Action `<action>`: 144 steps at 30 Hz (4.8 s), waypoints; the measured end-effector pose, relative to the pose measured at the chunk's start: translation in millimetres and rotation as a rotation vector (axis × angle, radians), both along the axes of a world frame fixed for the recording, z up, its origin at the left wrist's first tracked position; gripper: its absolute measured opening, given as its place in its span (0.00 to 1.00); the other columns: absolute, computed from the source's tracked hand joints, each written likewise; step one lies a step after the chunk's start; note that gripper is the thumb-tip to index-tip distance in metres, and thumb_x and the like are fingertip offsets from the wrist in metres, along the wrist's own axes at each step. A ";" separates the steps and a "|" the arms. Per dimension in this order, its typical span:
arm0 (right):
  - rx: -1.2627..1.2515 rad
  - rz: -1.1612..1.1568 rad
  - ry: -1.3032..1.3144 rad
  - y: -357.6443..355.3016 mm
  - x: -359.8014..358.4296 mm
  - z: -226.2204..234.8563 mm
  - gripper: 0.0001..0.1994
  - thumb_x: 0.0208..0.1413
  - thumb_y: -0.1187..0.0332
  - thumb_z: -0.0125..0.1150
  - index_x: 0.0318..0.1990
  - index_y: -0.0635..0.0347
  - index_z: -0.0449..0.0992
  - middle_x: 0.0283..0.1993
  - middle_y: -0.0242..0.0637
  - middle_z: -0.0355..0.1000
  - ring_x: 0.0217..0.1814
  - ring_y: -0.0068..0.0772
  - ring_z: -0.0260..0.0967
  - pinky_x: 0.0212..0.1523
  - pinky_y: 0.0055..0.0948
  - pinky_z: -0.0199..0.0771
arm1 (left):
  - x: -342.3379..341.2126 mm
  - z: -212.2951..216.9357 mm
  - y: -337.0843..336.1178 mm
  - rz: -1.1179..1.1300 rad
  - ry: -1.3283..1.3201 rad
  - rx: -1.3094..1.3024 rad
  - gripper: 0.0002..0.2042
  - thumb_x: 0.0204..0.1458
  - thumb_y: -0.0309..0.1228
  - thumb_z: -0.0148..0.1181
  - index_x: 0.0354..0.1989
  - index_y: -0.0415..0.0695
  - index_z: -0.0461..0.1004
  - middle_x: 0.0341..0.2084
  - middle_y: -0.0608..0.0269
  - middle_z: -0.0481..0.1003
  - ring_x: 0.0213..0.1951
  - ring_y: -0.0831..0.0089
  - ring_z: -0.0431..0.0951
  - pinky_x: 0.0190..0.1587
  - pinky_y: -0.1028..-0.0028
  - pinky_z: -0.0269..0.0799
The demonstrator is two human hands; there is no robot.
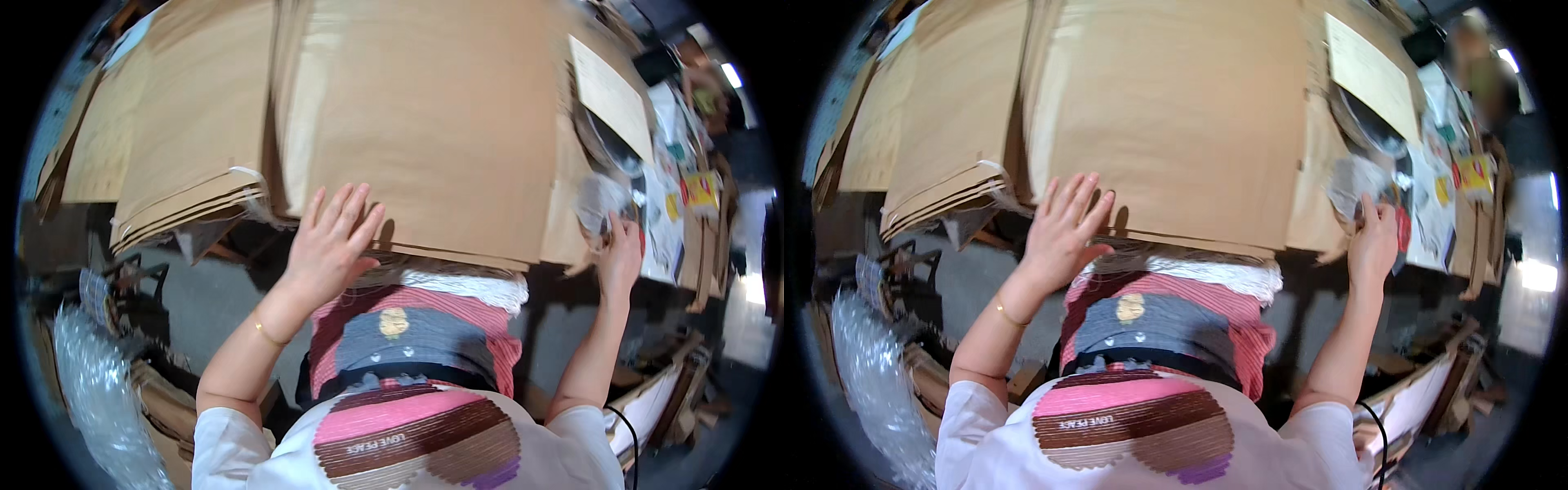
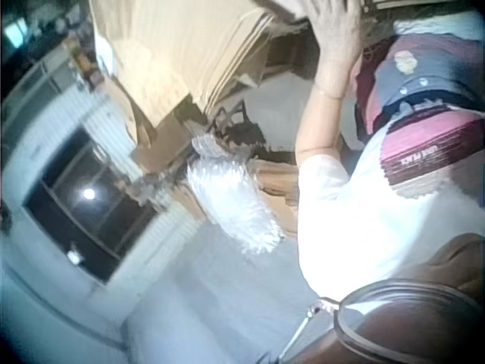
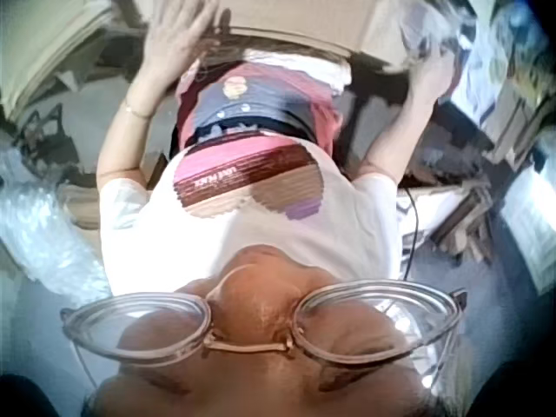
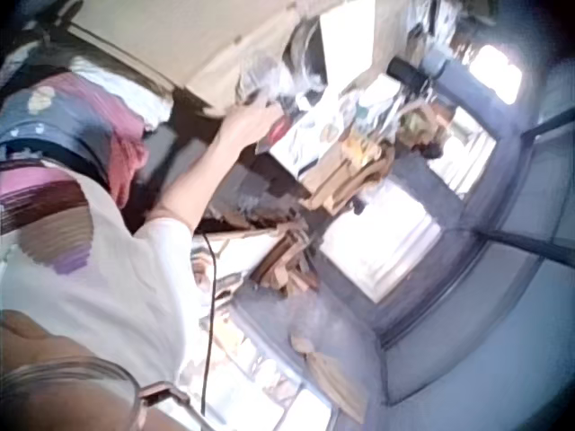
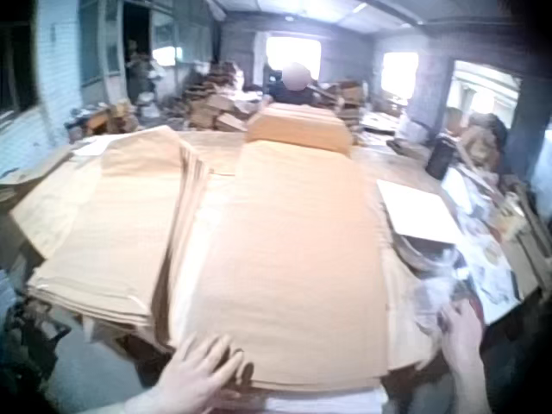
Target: The person repeatedly applies glue to the edge of flat cardboard pieces using a brush, then presses a white string along the glued edge to secure it. They handle each piece one at a time, moving finished pieces aside and continuing the process.
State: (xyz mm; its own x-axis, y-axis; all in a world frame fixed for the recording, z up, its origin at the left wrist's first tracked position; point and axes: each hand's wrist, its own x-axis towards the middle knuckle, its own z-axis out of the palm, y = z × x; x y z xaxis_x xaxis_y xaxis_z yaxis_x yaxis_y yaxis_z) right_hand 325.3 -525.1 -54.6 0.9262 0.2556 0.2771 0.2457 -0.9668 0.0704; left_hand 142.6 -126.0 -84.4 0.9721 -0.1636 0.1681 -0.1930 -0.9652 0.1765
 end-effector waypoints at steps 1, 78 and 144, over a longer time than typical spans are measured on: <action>-0.015 0.002 0.026 -9.7 0.3 -1.1 0.23 0.46 0.82 0.51 0.52 0.54 0.74 0.39 0.44 0.67 0.43 0.48 0.68 0.41 0.39 0.69 | 6.8 -11.5 -11.7 -0.030 -0.003 0.023 0.36 0.37 0.39 0.69 0.59 0.49 0.64 0.60 0.51 0.62 0.61 0.53 0.61 0.64 0.52 0.51; 0.936 0.132 0.526 128.3 -73.3 -6.9 0.05 0.49 0.74 0.63 0.28 0.67 0.77 0.25 0.33 0.74 0.27 0.19 0.70 0.30 0.22 0.70 | -23.9 -28.0 -12.7 0.157 0.039 0.094 0.06 0.32 0.24 0.58 0.18 0.34 0.76 0.54 0.40 0.68 0.39 0.61 0.72 0.39 0.69 0.68; 1.258 0.175 0.935 33.2 -33.1 -60.3 0.13 0.43 0.80 0.63 0.24 0.55 0.62 0.24 0.18 0.56 0.26 0.11 0.53 0.26 0.15 0.54 | -7.1 -60.3 -4.7 0.242 -0.375 -0.114 0.09 0.46 0.16 0.56 0.36 0.38 0.73 0.37 0.52 0.73 0.38 0.53 0.75 0.40 0.65 0.72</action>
